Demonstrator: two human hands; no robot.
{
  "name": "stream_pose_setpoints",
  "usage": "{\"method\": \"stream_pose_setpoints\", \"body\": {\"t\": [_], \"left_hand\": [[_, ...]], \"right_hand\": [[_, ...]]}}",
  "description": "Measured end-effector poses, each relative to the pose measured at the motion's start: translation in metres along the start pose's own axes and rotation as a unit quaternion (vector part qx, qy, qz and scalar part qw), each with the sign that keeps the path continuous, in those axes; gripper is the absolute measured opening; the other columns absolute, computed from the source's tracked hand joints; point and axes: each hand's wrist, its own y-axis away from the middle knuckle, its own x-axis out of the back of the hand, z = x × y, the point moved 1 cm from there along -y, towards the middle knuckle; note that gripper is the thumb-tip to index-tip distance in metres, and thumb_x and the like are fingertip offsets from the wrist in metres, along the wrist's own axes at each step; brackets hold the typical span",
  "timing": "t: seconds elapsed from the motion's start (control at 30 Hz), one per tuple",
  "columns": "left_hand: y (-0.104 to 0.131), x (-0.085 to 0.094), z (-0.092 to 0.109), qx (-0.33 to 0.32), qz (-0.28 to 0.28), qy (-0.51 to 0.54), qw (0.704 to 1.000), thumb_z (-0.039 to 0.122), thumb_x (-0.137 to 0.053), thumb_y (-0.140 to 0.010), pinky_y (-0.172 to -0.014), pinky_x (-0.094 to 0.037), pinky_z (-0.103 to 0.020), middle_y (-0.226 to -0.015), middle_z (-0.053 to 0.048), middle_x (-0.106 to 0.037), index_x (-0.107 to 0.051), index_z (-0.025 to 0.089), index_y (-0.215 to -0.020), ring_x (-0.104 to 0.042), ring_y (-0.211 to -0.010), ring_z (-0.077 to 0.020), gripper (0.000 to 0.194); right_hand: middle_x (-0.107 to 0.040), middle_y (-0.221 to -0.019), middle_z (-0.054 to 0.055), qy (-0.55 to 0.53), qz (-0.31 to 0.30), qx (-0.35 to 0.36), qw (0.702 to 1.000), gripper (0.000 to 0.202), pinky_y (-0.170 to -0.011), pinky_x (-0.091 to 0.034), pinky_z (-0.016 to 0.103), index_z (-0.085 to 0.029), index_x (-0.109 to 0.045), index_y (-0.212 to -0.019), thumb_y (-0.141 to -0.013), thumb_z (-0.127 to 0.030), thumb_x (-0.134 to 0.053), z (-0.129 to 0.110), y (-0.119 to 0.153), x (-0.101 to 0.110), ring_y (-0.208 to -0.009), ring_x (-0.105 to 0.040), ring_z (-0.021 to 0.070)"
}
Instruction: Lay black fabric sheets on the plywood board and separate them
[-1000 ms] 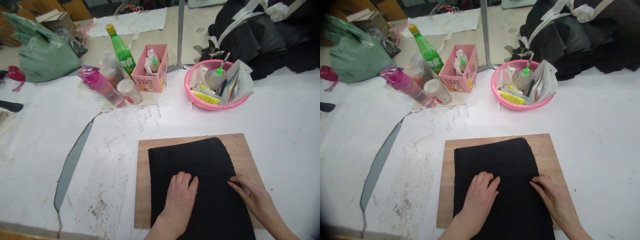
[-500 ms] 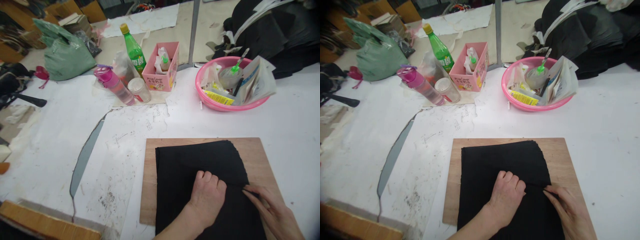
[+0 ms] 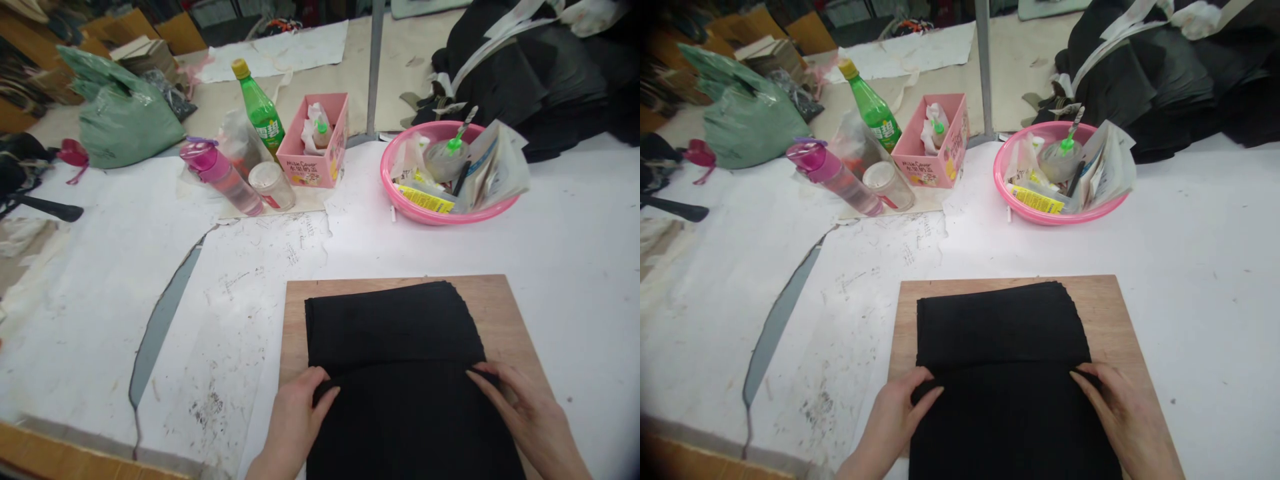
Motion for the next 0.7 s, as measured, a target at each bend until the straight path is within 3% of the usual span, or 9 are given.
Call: {"method": "stream_pose_setpoints", "body": {"t": [0.1, 0.23, 0.47, 0.6, 0.7], "left_hand": [[0.003, -0.005, -0.016, 0.055, -0.020, 0.107, 0.993, 0.037, -0.055, -0.086, -0.063, -0.046, -0.025, -0.077, -0.001, -0.071, -0.066, 0.021, -0.093, -0.064, -0.067, -0.0175, 0.020], [0.011, -0.018, -0.027, 0.073, -0.046, 0.202, 0.975, 0.041, -0.056, -0.084, -0.068, -0.050, -0.025, -0.084, -0.005, -0.074, -0.068, 0.019, -0.099, -0.069, -0.077, -0.0209, 0.029], [0.024, -0.027, -0.032, 0.110, -0.050, 0.201, 0.972, 0.048, -0.050, -0.087, -0.065, -0.051, -0.025, -0.068, -0.004, -0.071, -0.068, 0.016, -0.087, -0.066, -0.064, -0.0189, 0.037], [0.027, -0.029, -0.032, 0.128, -0.039, 0.203, 0.970, 0.052, -0.054, -0.083, -0.063, -0.051, -0.026, -0.061, -0.003, -0.068, -0.067, 0.017, -0.079, -0.064, -0.062, -0.0195, 0.038], [0.033, -0.032, -0.034, 0.135, -0.062, 0.224, 0.963, 0.054, -0.059, -0.078, -0.064, -0.053, -0.028, -0.063, -0.003, -0.069, -0.068, 0.018, -0.079, -0.066, -0.064, -0.0220, 0.037]], "right_hand": [[-0.068, -0.102, 0.001, 0.015, 0.012, 0.000, 1.000, 0.043, -0.080, -0.050, 0.036, -0.028, -0.061, -0.099, -0.082, -0.065, -0.051, -0.005, -0.002, 0.000, -0.089, -0.065, 0.0234], [-0.070, -0.098, 0.001, 0.025, 0.021, 0.000, 0.999, 0.044, -0.074, -0.051, 0.036, -0.028, -0.062, -0.097, -0.080, -0.067, -0.050, -0.009, -0.004, 0.001, -0.084, -0.066, 0.0229], [-0.070, -0.097, 0.004, 0.053, 0.037, -0.016, 0.998, 0.052, -0.073, -0.052, 0.039, -0.027, -0.063, -0.097, -0.078, -0.072, -0.047, -0.015, -0.005, 0.000, -0.084, -0.067, 0.0255], [-0.070, -0.095, 0.002, 0.062, 0.031, -0.018, 0.997, 0.049, -0.074, -0.052, 0.037, -0.028, -0.063, -0.096, -0.079, -0.071, -0.048, -0.017, -0.005, 0.001, -0.082, -0.067, 0.0241], [-0.070, -0.096, 0.001, 0.053, 0.029, -0.025, 0.998, 0.047, -0.074, -0.051, 0.037, -0.028, -0.062, -0.097, -0.080, -0.070, -0.048, -0.018, -0.005, 0.001, -0.084, -0.067, 0.0234]]}}
